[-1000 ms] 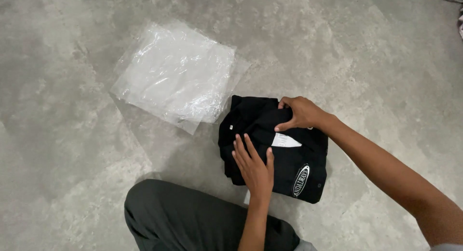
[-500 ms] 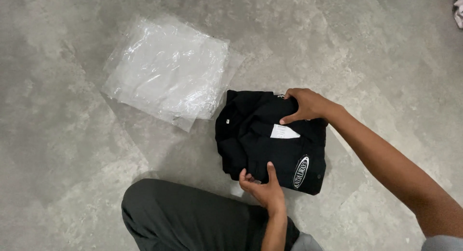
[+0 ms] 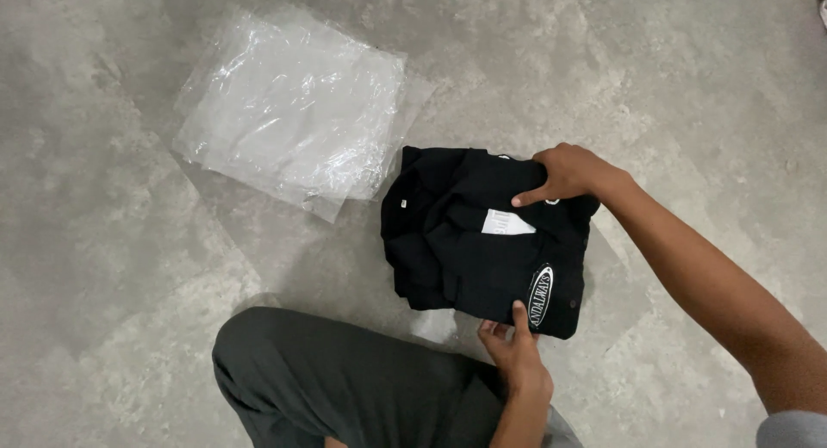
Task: The person folds black polo shirts and places each one into a clear plastic bag. They smooth the shirts, fold them neatly, insert them into bags, and press out air before stacking the packaged shirts.
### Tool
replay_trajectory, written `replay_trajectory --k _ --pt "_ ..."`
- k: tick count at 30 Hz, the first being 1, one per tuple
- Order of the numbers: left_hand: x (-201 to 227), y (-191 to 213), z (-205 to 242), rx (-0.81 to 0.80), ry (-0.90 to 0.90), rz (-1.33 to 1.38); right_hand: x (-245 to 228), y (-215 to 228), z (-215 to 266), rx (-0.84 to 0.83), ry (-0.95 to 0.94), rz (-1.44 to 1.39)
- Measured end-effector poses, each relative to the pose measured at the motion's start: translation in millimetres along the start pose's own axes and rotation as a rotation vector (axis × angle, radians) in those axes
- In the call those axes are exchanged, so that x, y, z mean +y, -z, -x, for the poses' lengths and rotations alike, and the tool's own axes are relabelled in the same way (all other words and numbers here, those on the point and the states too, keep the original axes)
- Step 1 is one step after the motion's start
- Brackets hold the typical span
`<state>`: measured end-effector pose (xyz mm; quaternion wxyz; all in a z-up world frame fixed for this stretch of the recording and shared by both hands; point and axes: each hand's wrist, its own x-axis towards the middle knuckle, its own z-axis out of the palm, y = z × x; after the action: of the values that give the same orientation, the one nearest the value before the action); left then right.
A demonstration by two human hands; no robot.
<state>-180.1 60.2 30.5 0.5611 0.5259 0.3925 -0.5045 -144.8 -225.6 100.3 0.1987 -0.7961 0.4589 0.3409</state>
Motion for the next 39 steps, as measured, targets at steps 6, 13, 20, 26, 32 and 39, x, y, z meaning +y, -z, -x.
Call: replay_trajectory --k 6,13,20,26,32,39 --pt "25.5 -9.0 17.2 -0.197 0.093 -0.13 19.8 -12.5 -8.9 0.07 0.038 -0.144" --pt "17.3 -3.3 8.2 -0.154 0.081 -0.108 17.1 -2.4 6.2 -0.132 -0.208 -0.097" --pt "35.9 -3.2 31.8 -0.147 0.235 0.037 3.2 21.3 21.8 -0.203 -0.153 -0.128" --pt "50.0 -8.2 40.0 -0.153 0.229 -0.029 3.6 24.8 15.3 -0.226 -0.057 -0.341" --pt "49.9 -5.3 38.9 -0.273 0.202 0.089 19.6 8.9 -0.7 -0.119 -0.008 -0.266" --pt "40.8 6.4 15.1 -0.477 -0.022 0.163 12.0 16.2 13.2 -0.243 0.107 -0.436"
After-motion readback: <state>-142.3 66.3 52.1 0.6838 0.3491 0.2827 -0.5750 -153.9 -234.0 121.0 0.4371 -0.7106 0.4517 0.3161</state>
